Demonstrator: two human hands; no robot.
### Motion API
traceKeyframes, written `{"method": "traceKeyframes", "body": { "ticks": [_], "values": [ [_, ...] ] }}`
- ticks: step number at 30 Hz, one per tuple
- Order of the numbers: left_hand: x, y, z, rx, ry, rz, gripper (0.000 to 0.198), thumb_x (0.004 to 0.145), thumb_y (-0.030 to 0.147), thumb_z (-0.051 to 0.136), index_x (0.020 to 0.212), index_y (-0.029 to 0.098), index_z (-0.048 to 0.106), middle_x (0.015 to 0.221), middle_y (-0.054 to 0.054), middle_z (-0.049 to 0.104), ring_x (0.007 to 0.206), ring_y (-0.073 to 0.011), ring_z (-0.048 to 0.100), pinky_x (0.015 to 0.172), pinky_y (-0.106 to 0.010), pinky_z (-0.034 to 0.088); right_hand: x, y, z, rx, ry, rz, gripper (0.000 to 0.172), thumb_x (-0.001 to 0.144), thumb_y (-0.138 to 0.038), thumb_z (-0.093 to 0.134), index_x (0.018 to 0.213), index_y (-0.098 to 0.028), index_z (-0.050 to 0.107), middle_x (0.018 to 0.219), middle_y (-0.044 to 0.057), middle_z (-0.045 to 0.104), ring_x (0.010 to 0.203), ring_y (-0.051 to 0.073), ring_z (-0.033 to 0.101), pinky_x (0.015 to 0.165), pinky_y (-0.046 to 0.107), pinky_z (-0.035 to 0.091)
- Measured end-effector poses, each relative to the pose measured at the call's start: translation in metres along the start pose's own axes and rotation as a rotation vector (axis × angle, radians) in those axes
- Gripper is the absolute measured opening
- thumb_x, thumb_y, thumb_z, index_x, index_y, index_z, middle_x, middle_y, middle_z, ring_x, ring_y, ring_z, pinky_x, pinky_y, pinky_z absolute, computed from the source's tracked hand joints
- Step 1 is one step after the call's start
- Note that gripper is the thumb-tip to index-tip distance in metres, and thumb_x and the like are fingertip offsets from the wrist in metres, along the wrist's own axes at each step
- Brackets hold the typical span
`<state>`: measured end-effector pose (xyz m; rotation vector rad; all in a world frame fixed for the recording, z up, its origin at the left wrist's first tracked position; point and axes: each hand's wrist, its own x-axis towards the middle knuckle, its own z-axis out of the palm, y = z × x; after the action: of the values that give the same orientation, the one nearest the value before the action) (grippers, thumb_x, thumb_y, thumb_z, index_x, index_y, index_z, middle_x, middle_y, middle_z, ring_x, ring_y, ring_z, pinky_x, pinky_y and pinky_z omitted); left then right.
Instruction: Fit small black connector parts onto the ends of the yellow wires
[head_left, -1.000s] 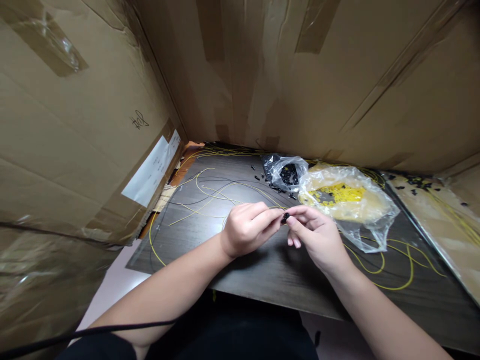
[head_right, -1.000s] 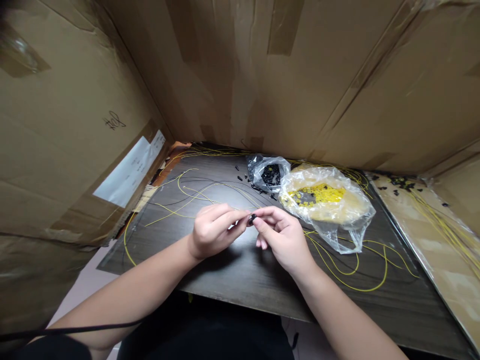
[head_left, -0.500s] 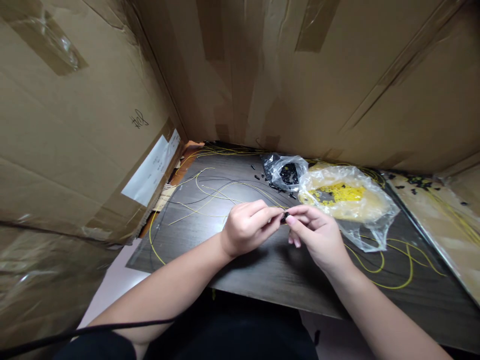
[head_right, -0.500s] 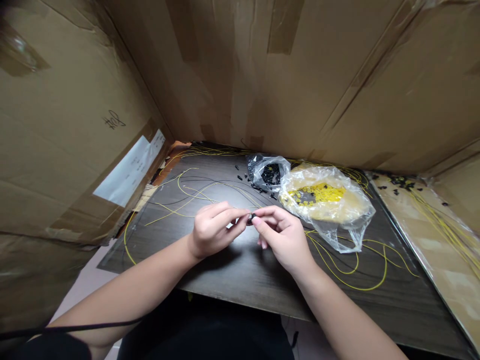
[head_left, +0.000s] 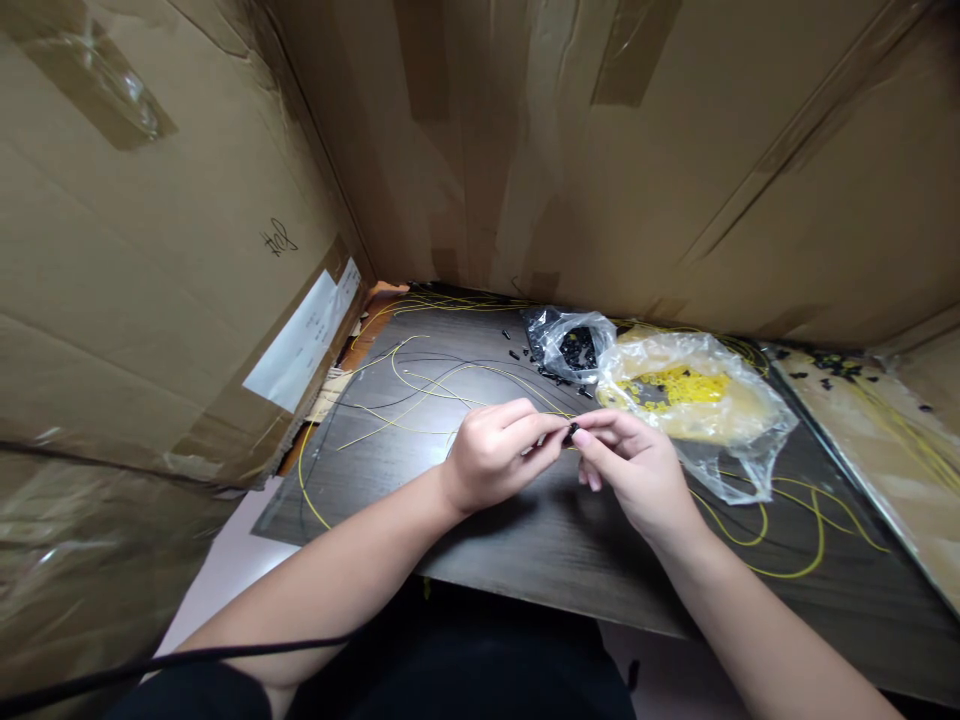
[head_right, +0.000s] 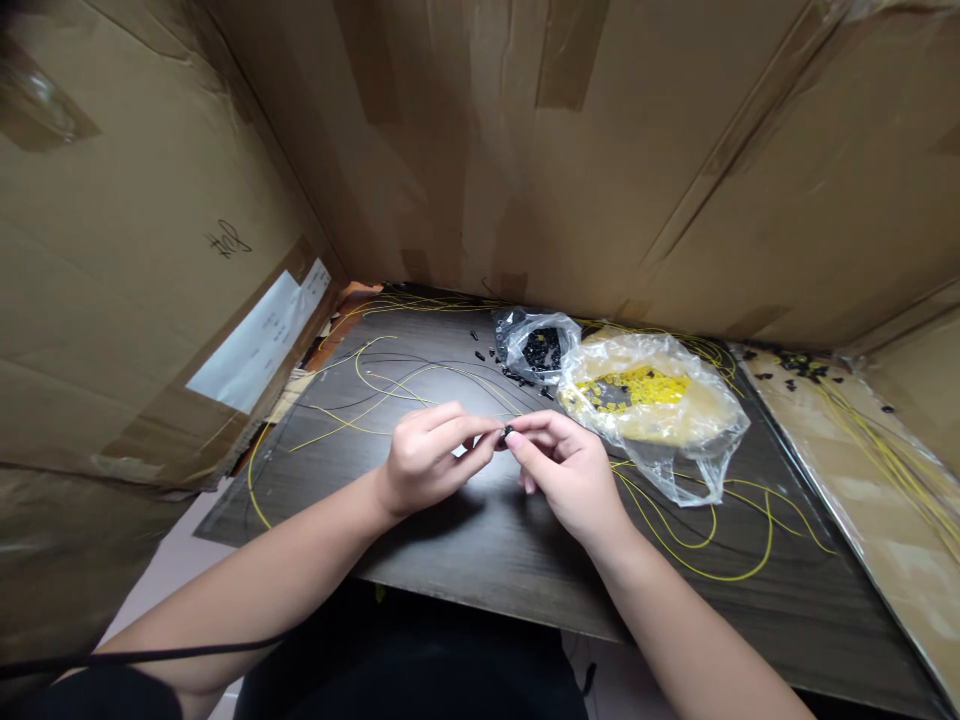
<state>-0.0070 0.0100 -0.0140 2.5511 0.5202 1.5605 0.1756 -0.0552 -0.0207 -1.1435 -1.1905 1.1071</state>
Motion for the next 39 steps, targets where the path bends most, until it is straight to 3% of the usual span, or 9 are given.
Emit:
{"method": "traceKeyframes", "body": {
  "ticks": [17, 39],
  "values": [
    [0.0026, 0.0020, 0.0019, -0.188, 0.012, -0.147, 0.004, 0.089, 0.015, 0.067, 0.090, 0.014, 0.070, 0.069, 0.000, 0.066, 0.058, -0.0072, 0.054, 0.056, -0.019, 0.046, -0.0002, -0.0013, 0.0004, -0.008, 0.024, 0.006, 0.024, 0.086, -0.038, 0.075, 0.098, -0.018, 0.068, 0.058, -0.004, 0.062, 0.044, 0.010, 0.054, 0.045, 0.023, 0.043],
    [-0.0019, 0.0024, 0.0023, -0.117, -0.020, -0.129, 0.007, 0.090, 0.017, 0.064, 0.092, 0.015, 0.070, 0.069, 0.000, 0.065, 0.058, -0.0078, 0.054, 0.057, -0.020, 0.045, -0.0002, 0.0011, 0.0016, -0.032, 0.024, -0.010, 0.023, 0.085, -0.038, 0.076, 0.094, -0.018, 0.068, 0.061, -0.002, 0.062, 0.044, 0.010, 0.054, 0.044, 0.024, 0.044]
  ]
}}
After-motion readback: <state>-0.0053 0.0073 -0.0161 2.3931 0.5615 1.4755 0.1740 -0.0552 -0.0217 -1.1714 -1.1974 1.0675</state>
